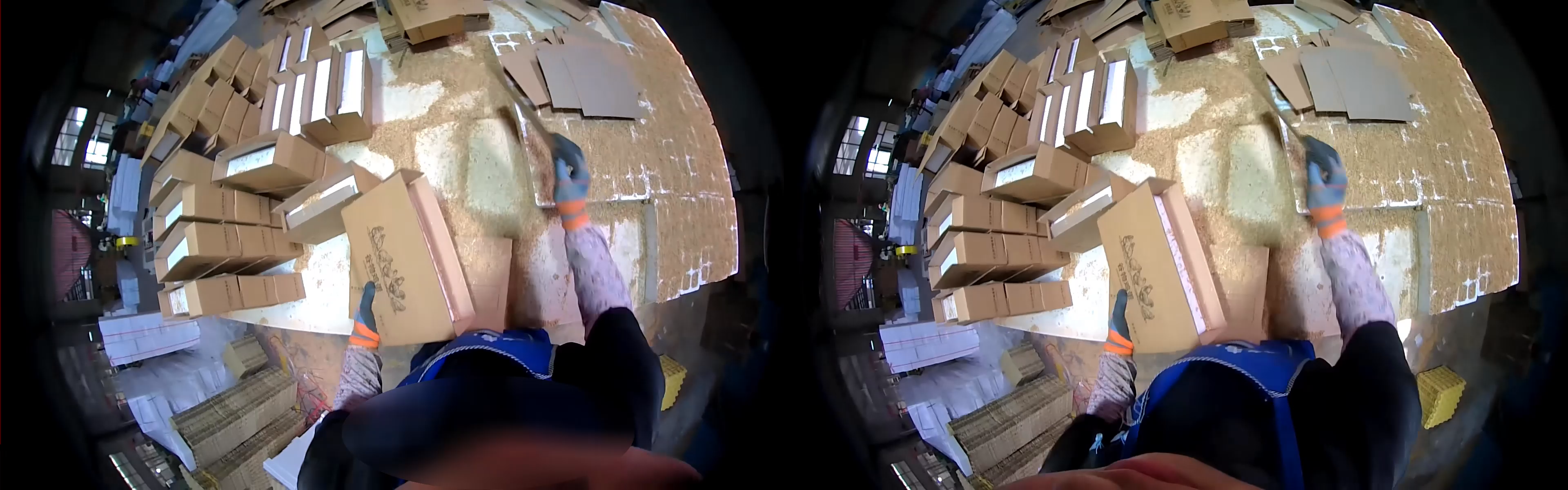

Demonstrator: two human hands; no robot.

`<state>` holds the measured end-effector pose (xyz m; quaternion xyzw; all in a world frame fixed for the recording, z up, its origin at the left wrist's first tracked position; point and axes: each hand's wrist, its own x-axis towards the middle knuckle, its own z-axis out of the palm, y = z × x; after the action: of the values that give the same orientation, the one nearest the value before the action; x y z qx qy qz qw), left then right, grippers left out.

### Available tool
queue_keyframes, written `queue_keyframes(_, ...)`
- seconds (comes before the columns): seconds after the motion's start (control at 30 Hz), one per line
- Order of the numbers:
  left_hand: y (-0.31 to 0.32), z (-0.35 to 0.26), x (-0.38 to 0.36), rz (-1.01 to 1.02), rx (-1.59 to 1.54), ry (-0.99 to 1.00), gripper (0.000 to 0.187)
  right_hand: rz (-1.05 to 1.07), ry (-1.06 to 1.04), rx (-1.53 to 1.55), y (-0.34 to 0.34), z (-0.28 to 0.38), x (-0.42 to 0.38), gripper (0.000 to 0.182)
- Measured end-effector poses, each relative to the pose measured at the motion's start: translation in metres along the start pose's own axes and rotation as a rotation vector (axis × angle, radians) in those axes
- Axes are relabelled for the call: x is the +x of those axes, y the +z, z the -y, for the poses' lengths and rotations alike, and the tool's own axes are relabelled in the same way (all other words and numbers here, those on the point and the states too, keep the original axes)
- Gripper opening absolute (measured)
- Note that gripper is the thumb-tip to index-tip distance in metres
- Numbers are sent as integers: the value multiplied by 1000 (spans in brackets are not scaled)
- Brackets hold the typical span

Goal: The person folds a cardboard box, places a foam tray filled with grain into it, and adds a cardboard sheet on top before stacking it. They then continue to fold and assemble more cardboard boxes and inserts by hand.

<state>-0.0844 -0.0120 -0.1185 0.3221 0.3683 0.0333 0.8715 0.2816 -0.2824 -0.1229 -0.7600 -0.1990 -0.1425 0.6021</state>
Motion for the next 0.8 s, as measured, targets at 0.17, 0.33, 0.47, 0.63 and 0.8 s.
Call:
queue_keyframes(0.17, -6, -4, 2, 162, -112, -28, 54, -201, 341, 171, -34, 111, -97, 43)
queue_keyframes(0.33, -21, -5, 3, 276, -208, -119, 53, -181, 414, 157, -20, 154, -174, 42)
queue_keyframes(0.47, -31, -5, 1, 379, -117, 17, 48, -330, 447, 489, -9, 189, -209, 42)
queue_keyframes(0.63, -27, -12, -21, 402, 24, 50, 44, -18, 149, -77, 34, 173, -263, 34)
queue_keyframes(0.8, -29, -22, -29, 435, -32, 74, 47, 110, 508, 504, 60, 255, -254, 51)
